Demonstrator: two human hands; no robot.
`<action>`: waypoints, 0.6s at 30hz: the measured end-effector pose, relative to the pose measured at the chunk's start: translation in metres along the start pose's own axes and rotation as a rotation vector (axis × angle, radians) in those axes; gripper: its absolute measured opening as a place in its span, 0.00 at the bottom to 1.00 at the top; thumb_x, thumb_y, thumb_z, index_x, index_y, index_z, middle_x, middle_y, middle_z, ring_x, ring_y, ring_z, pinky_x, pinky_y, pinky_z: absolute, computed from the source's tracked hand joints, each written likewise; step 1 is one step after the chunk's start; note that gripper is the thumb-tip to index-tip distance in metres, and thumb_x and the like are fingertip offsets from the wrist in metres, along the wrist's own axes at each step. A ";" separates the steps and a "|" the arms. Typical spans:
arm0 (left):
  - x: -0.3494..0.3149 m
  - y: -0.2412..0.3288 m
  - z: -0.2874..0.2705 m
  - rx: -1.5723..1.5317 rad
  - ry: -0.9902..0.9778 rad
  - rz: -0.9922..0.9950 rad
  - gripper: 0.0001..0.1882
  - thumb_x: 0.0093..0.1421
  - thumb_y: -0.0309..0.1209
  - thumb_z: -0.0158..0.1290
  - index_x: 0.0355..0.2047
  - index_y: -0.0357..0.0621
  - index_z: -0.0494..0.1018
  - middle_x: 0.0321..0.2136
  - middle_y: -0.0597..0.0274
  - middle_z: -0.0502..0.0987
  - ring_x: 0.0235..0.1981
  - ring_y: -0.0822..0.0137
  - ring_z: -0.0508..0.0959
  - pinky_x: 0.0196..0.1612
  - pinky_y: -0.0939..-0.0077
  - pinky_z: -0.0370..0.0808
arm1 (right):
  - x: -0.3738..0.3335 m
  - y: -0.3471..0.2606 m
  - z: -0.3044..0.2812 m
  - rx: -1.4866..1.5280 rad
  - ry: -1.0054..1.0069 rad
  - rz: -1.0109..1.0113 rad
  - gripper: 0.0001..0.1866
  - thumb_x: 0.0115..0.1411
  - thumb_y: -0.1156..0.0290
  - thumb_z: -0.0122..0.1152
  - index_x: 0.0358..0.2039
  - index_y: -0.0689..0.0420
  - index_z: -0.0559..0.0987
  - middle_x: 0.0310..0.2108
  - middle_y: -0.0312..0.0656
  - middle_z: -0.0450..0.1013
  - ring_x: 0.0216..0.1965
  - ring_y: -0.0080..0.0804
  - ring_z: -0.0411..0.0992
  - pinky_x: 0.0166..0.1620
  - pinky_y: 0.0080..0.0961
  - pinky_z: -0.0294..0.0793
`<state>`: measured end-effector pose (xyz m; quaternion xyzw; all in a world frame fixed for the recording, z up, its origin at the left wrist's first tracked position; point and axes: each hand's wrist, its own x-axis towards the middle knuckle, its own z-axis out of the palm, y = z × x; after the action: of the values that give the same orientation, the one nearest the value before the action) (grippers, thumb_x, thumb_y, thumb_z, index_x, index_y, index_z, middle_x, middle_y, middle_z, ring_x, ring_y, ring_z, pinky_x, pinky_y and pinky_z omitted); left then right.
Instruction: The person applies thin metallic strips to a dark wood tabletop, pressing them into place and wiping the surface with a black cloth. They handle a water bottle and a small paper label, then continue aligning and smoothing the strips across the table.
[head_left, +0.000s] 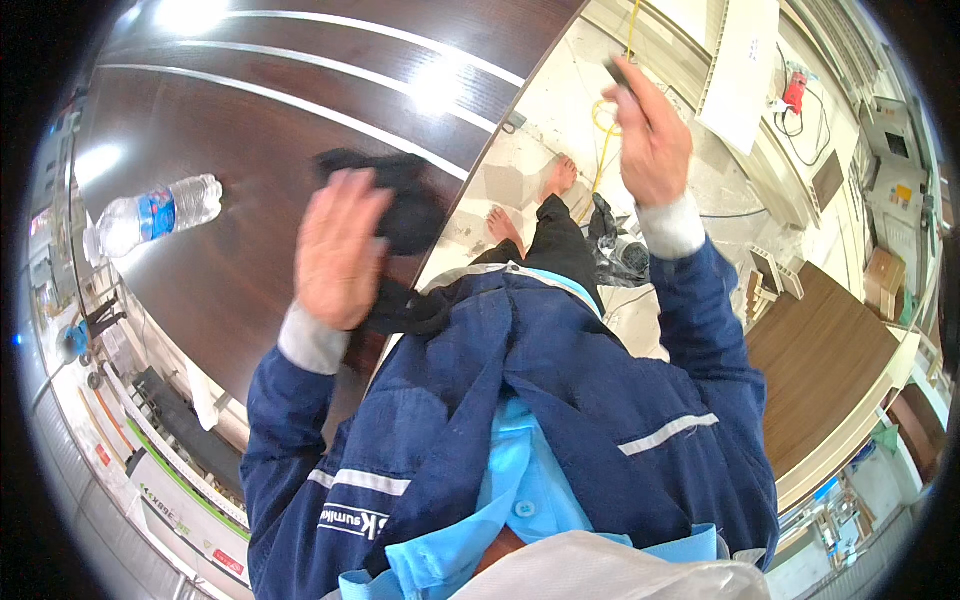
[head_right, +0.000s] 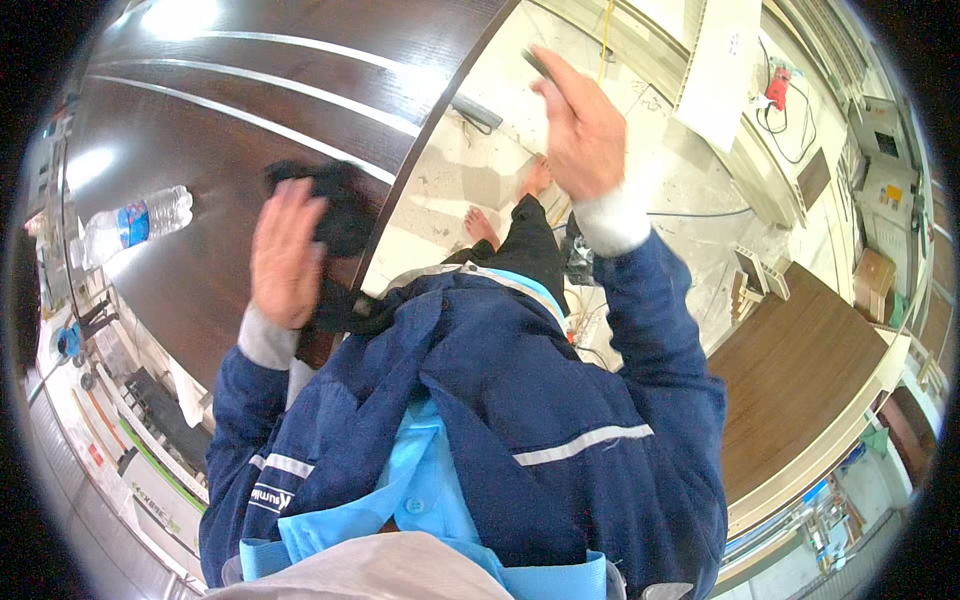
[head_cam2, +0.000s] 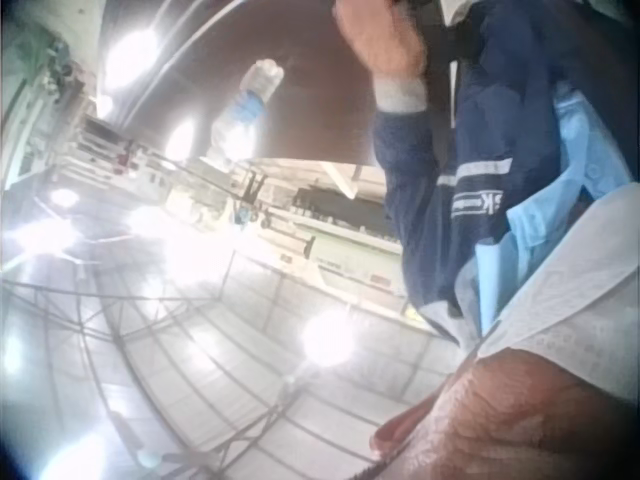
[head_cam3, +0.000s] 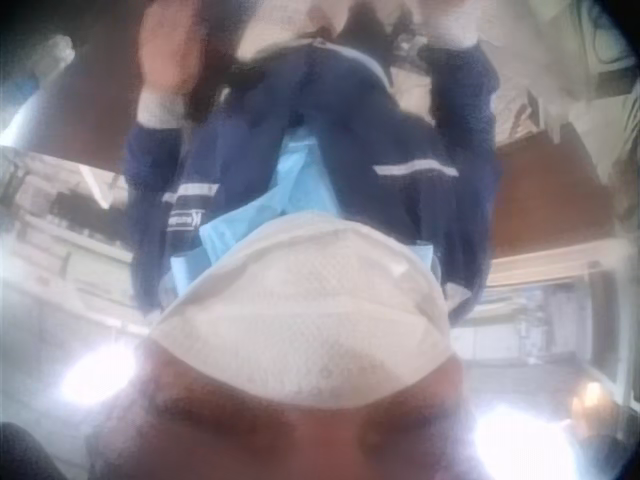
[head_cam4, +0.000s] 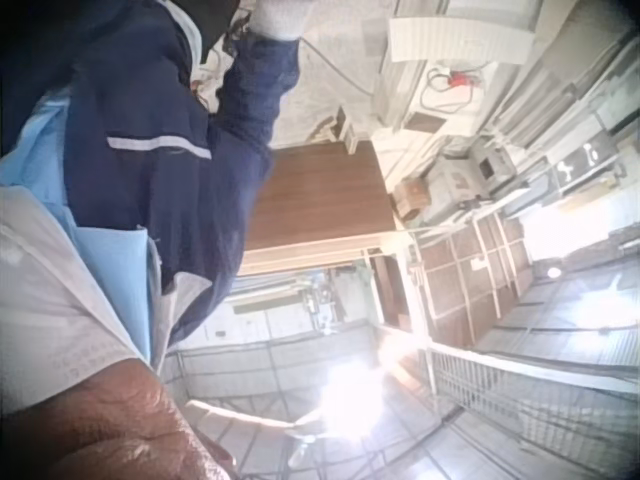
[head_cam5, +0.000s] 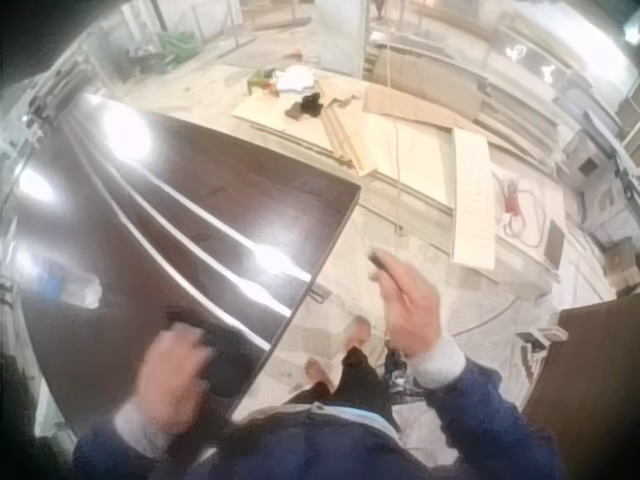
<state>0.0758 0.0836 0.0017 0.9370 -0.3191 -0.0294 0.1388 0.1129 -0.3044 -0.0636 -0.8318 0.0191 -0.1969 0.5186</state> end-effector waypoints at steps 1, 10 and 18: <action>-0.021 -0.018 -0.005 0.079 0.022 -0.119 0.31 0.64 0.26 0.53 0.69 0.43 0.67 0.72 0.47 0.63 0.75 0.47 0.58 0.77 0.51 0.51 | 0.018 -0.004 0.009 -0.058 -0.052 -0.114 0.19 0.71 0.73 0.52 0.60 0.54 0.79 0.40 0.46 0.82 0.38 0.39 0.80 0.46 0.29 0.78; -0.092 -0.084 -0.069 0.385 0.133 -0.665 0.29 0.70 0.34 0.54 0.69 0.39 0.65 0.68 0.45 0.68 0.69 0.44 0.67 0.71 0.53 0.63 | -0.086 -0.054 0.080 0.069 -0.442 -0.604 0.23 0.64 0.79 0.53 0.59 0.52 0.79 0.36 0.47 0.79 0.37 0.49 0.78 0.42 0.43 0.78; 0.064 0.048 0.009 0.127 -0.137 0.166 0.49 0.67 0.65 0.45 0.72 0.34 0.58 0.72 0.36 0.58 0.76 0.41 0.54 0.77 0.48 0.47 | -0.114 -0.003 0.009 0.356 -0.009 0.427 0.11 0.70 0.72 0.63 0.50 0.63 0.82 0.33 0.33 0.79 0.30 0.15 0.70 0.34 0.15 0.70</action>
<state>0.0965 0.0062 0.0089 0.9101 -0.4055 -0.0618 0.0589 0.0104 -0.2680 -0.0995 -0.7056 0.1566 -0.0798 0.6865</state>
